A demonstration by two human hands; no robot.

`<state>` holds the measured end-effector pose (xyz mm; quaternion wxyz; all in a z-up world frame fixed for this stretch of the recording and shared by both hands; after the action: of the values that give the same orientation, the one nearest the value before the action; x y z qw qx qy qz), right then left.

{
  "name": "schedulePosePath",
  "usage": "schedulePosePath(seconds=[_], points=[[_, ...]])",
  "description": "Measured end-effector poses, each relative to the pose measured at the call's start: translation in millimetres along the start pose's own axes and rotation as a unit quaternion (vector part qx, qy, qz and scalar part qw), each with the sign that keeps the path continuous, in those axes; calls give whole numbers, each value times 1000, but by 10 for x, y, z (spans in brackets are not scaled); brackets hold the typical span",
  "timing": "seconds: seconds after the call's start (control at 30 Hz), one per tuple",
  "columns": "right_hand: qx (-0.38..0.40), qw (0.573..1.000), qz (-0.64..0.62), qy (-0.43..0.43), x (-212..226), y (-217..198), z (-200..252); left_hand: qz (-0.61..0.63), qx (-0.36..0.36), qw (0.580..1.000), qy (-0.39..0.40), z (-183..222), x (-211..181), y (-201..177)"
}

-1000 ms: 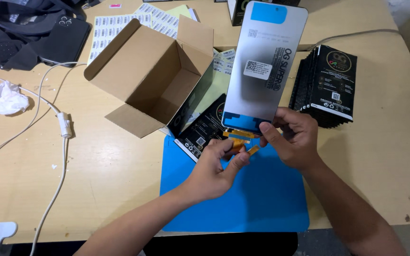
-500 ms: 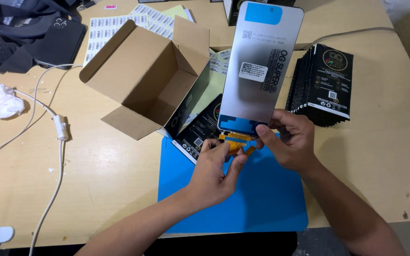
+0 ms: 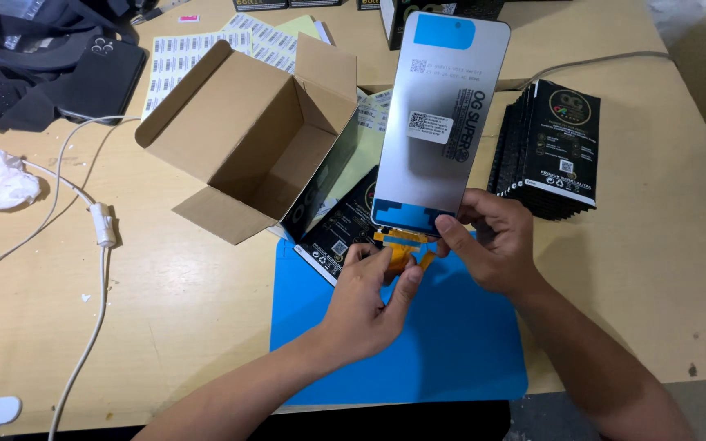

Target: The person is labeling smartphone screens with stickers and then carefully placing them into individual retail packaging boxes.

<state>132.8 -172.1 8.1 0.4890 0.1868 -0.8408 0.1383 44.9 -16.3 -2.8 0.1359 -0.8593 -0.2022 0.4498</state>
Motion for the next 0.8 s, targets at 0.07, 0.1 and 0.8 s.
schedulePosePath(seconds=[0.07,0.1,0.8], points=[[-1,1000,1,-2,-3,15,-7,9,-7,1000,-1,7,17,-21],[5,1000,-2,1,-8,35,-15,56,-8,998,-1,14,29,-34],[-68,960,-209,171,-263,243,131,-392,-136,865,282,-74,42,-337]])
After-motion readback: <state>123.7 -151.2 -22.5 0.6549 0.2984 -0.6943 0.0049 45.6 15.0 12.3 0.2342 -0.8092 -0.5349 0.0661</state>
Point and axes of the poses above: each hand's wrist, its own z-axis away from the middle knuckle, its own y-axis out of the palm, x = y × z, the point moved 5 cm from there along -z, towards the middle knuckle, and after that the axes turned 9 degrees about -z, right-handed, at the moved point
